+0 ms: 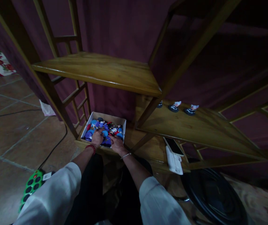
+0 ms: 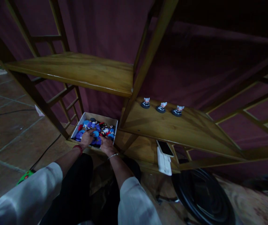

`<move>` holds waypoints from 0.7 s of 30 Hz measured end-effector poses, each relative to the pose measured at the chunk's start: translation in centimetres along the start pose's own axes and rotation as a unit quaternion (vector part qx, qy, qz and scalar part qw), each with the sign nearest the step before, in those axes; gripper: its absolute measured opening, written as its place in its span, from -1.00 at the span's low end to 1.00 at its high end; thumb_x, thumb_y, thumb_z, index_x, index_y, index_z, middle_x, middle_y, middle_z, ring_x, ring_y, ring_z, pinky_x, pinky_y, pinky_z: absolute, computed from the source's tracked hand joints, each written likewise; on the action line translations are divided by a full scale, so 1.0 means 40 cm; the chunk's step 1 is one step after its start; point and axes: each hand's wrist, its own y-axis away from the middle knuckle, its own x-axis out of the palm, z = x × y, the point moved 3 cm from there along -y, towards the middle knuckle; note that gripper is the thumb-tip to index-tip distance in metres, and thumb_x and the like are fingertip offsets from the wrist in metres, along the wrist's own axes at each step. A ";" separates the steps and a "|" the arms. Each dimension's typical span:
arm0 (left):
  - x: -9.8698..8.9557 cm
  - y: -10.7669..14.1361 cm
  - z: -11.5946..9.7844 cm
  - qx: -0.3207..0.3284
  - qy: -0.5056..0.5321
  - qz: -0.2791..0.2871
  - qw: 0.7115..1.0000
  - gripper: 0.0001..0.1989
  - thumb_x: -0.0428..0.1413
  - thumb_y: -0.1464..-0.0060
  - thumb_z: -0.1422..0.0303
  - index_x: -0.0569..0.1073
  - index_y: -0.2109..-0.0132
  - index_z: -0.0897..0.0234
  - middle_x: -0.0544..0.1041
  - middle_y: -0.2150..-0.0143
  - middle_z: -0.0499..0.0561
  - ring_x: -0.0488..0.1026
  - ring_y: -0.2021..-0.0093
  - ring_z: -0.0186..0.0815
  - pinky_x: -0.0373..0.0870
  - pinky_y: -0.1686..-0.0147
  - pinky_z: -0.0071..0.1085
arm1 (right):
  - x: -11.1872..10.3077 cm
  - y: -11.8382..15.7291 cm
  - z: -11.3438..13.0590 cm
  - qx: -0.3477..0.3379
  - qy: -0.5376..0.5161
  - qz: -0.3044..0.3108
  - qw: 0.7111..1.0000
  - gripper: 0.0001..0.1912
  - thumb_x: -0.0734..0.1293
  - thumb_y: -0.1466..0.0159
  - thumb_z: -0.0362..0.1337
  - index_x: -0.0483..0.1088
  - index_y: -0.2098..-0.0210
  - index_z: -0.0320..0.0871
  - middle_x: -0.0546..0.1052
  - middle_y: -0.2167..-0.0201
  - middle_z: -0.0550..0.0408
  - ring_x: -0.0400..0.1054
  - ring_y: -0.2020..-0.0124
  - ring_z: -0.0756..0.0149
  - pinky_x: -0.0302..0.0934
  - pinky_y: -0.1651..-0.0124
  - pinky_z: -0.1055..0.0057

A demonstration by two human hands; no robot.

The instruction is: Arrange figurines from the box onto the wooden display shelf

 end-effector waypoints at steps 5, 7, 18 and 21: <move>-0.010 -0.006 -0.006 -0.004 -0.013 -0.018 1.000 -0.65 -0.03 -0.02 0.50 0.38 0.01 0.24 0.34 -0.04 0.07 0.30 -0.02 -0.33 0.18 -0.03 -0.44 | -0.008 0.003 0.008 -0.008 -0.020 -0.010 1.000 -0.51 0.16 -0.14 -0.45 0.28 -0.05 -0.02 0.41 0.15 0.01 0.30 0.15 0.25 0.16 0.06 0.37; -0.006 -0.008 0.004 -0.013 -0.020 -0.016 1.000 -0.65 -0.03 -0.02 0.49 0.39 0.02 0.28 0.35 -0.02 0.11 0.33 0.02 -0.32 0.18 -0.02 -0.44 | -0.008 0.007 0.011 -0.026 -0.035 -0.014 0.999 -0.51 0.15 -0.14 -0.47 0.29 -0.04 -0.04 0.40 0.15 0.03 0.30 0.15 0.30 0.17 0.06 0.43; 0.003 0.000 0.015 -0.017 -0.071 -0.001 0.997 -0.72 -0.06 0.00 0.51 0.46 0.17 0.27 0.44 0.11 0.08 0.40 0.12 -0.31 0.24 0.03 -0.45 | -0.014 -0.006 -0.013 0.131 -0.133 -0.069 0.980 -0.65 0.11 -0.13 -0.53 0.36 0.16 -0.21 0.48 0.26 0.06 0.36 0.24 0.43 0.18 0.11 0.53; 0.002 0.009 0.004 -0.014 -0.071 -0.006 0.997 -0.70 -0.09 -0.02 0.51 0.46 0.16 0.28 0.43 0.08 0.09 0.41 0.14 -0.33 0.26 0.04 -0.45 | -0.016 -0.007 -0.012 0.141 -0.128 -0.074 0.979 -0.61 0.13 -0.11 -0.52 0.32 0.09 -0.18 0.47 0.18 0.04 0.35 0.19 0.40 0.17 0.07 0.51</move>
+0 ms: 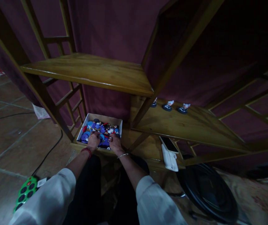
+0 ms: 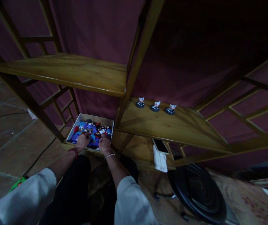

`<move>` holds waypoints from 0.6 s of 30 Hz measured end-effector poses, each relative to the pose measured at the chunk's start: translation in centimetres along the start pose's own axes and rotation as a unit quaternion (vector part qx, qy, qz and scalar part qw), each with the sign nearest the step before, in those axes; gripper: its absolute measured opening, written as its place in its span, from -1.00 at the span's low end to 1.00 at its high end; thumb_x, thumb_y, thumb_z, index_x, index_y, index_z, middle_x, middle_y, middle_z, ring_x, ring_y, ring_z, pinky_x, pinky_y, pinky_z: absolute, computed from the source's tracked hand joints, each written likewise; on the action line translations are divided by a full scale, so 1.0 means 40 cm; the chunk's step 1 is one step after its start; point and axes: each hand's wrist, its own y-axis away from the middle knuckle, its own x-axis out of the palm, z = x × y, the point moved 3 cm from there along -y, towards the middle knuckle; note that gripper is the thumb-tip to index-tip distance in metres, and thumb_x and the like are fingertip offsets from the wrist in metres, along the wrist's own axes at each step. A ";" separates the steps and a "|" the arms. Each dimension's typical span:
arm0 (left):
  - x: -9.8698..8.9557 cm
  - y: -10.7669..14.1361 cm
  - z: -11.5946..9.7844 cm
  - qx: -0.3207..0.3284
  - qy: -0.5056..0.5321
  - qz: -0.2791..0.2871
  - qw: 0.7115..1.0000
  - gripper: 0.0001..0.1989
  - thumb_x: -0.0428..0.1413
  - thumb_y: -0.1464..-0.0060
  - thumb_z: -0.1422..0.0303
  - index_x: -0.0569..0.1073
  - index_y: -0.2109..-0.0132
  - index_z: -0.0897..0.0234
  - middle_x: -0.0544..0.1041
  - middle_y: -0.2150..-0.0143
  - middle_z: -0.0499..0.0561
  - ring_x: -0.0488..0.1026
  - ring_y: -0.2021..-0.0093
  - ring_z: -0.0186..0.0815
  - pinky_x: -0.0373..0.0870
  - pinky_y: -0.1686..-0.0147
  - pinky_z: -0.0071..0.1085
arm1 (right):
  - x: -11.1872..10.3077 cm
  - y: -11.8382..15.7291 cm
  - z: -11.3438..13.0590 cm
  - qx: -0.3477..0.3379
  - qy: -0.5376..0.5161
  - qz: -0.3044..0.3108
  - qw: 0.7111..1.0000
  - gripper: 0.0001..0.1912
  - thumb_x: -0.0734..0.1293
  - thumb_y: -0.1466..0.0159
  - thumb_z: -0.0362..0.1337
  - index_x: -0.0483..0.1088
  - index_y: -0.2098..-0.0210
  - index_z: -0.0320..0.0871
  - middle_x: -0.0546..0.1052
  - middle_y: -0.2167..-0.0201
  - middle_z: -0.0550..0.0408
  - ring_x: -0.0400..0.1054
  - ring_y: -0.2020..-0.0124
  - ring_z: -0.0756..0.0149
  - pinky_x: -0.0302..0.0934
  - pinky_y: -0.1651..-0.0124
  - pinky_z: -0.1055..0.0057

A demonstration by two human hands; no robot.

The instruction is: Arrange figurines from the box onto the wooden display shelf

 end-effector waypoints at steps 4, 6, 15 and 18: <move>-0.003 0.007 -0.026 0.023 -0.001 -0.016 1.000 -0.68 -0.08 0.01 0.54 0.46 0.15 0.24 0.41 0.02 0.06 0.37 0.09 -0.31 0.24 0.02 -0.43 | -0.003 -0.005 0.003 -0.012 0.012 0.012 1.000 -0.57 0.14 -0.13 -0.50 0.26 0.01 -0.17 0.43 0.08 0.03 0.31 0.08 0.36 0.12 0.00 0.46; -0.003 0.003 -0.048 0.055 -0.011 -0.022 0.998 -0.67 -0.07 0.02 0.53 0.45 0.14 0.22 0.40 0.00 0.03 0.30 0.01 -0.29 0.19 -0.03 -0.41 | -0.006 -0.007 0.003 -0.018 0.000 0.025 1.000 -0.53 0.15 -0.12 -0.51 0.23 -0.02 -0.12 0.45 0.11 0.06 0.32 0.10 0.37 0.14 0.02 0.46; 0.046 -0.049 -0.143 0.198 -0.043 0.059 0.977 -0.52 -0.06 0.03 0.53 0.27 -0.10 0.37 0.31 -0.12 0.13 0.18 -0.12 -0.22 0.03 -0.11 -0.28 | -0.030 -0.008 -0.004 0.032 -0.034 0.024 0.999 -0.52 0.15 -0.14 -0.44 0.18 -0.07 -0.15 0.45 0.13 0.01 0.33 0.09 0.31 0.19 0.08 0.43; 0.063 -0.052 -0.157 0.215 -0.051 0.095 0.971 -0.42 0.01 0.09 0.51 0.19 -0.15 0.37 0.19 -0.20 0.13 0.11 -0.16 -0.20 -0.01 -0.12 -0.29 | -0.035 -0.008 0.001 0.024 -0.021 0.013 0.999 -0.52 0.15 -0.14 -0.44 0.17 -0.08 -0.15 0.40 0.05 -0.01 0.25 -0.01 0.29 0.12 -0.01 0.41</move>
